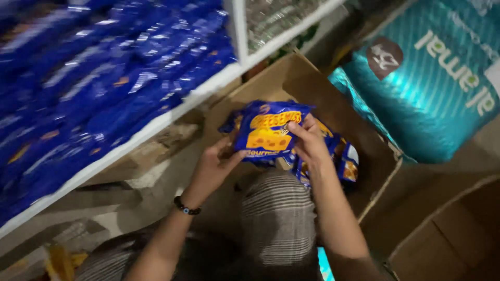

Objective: Organizes and inspects blue snack packages on a retail shelf and in a box on the floor.

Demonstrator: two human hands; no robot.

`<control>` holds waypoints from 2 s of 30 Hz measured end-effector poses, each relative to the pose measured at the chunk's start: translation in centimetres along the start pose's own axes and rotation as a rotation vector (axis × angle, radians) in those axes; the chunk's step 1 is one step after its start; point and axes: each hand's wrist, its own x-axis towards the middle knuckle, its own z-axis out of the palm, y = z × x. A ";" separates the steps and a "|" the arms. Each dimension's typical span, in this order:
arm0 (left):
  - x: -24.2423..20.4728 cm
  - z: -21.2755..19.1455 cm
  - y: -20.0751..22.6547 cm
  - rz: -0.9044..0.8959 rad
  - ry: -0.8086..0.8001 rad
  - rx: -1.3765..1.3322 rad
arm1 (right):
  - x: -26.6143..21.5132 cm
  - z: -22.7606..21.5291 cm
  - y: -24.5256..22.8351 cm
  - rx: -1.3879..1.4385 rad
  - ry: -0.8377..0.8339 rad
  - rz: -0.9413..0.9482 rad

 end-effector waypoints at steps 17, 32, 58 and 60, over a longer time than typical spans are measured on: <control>-12.0 -13.8 5.8 0.331 0.836 0.195 | 2.0 24.1 5.4 -0.547 -0.459 -0.101; -12.6 -14.9 -0.4 0.163 0.445 -1.023 | -1.3 25.9 7.5 -0.801 -0.323 -0.321; -11.5 -14.7 -6.5 0.162 0.489 -0.476 | -1.7 25.3 7.7 -0.583 -0.457 0.131; -11.6 -14.4 -5.6 0.161 0.479 -0.419 | -1.3 24.8 8.1 -0.531 -0.410 0.137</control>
